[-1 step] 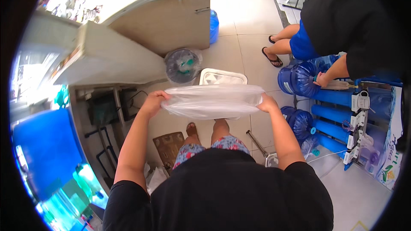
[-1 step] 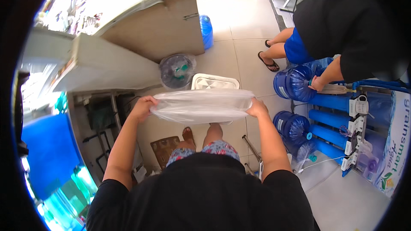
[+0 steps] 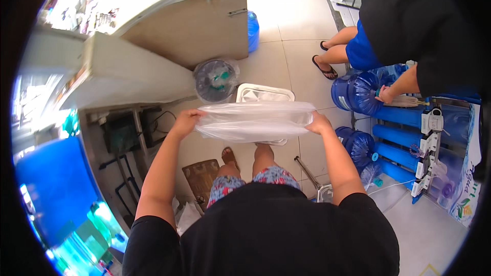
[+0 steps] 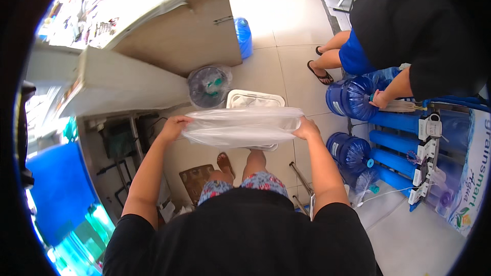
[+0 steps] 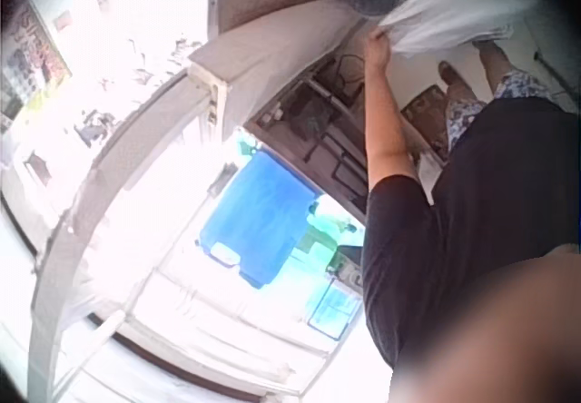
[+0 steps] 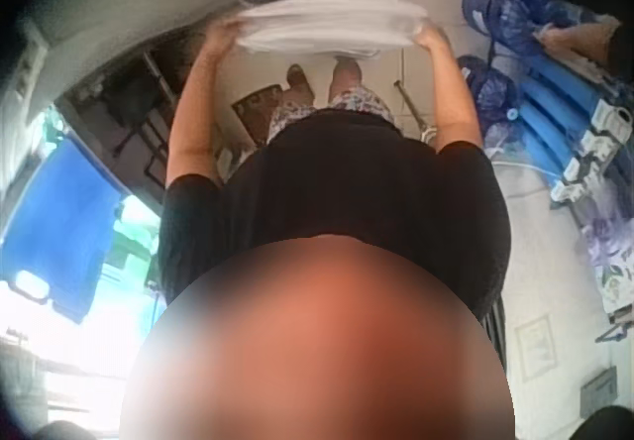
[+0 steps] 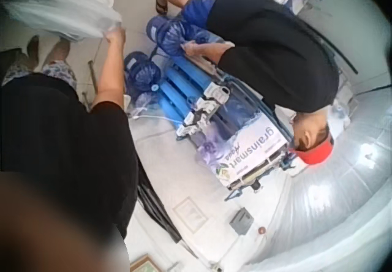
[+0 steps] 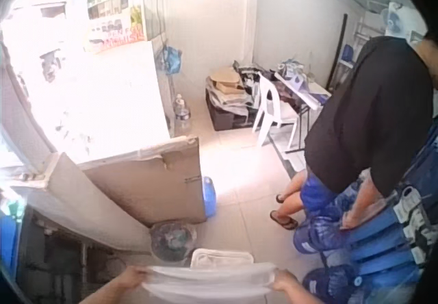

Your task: The person fills a blue water dispenser from a green water bottle, wipes the dispenser with a cloth, and secures the cap using a hot air gun. The person then places the dispenser into a plastic bag and ties it shut.

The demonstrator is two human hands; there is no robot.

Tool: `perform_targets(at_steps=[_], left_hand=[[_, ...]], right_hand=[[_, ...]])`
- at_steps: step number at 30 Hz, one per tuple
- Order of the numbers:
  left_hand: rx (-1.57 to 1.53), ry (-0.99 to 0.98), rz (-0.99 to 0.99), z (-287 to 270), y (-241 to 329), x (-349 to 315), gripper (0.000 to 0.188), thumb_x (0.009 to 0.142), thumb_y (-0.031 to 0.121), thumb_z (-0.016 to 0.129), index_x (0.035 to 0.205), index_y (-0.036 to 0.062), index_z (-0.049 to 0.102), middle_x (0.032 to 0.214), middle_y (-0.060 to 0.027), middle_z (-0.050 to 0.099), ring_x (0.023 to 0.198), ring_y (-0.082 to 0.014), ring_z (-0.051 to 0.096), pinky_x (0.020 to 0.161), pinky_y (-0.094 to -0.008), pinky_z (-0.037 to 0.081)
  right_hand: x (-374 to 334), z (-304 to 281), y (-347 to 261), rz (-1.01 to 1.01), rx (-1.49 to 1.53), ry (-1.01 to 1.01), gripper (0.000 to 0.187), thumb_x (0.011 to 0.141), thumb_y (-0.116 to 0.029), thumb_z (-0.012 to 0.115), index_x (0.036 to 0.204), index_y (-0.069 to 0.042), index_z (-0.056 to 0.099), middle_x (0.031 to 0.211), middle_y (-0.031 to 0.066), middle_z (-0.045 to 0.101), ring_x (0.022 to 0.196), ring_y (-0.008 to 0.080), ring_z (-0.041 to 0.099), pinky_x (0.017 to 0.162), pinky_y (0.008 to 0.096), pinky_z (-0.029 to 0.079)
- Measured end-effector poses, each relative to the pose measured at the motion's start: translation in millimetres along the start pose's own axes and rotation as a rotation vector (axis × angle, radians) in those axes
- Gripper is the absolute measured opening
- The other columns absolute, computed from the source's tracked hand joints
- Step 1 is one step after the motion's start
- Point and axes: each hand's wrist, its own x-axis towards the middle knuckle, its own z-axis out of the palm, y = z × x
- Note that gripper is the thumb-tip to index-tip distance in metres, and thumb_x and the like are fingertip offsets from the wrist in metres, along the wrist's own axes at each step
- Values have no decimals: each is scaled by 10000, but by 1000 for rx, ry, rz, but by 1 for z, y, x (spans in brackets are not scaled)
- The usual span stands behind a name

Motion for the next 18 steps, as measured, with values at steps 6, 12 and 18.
perform_targets(at_steps=[6, 12, 18], left_hand=[[820, 99, -87, 33, -43, 179, 988, 710, 247, 798, 1537, 153, 265, 1259, -314, 518, 1171, -427, 543, 1005, -423, 451], [825, -157, -9, 45, -92, 289, 964, 754, 158, 765, 1546, 141, 215, 1297, -260, 527, 1186, -377, 560, 991, -409, 477], [-748, -258, -574, 59, -172, 231, 578, 896, 21, 650, 1428, 118, 446, 1165, -37, 641, 1011, -148, 654, 885, -290, 551]], right_hand=[[120, 23, 1, 130, -129, -191, 1162, 570, -416, 831, 1501, -23, 257, 1291, 265, 575, 1169, 364, 599, 995, 395, 491], [211, 57, 33, 123, -74, -247, 1191, 532, -396, 860, 1461, 61, 271, 1262, 279, 598, 1140, 369, 618, 983, 389, 493], [153, 135, 41, -49, 12, -338, 901, 728, -316, 736, 1457, 34, 338, 1312, 261, 521, 1206, 390, 547, 1007, 439, 470]])
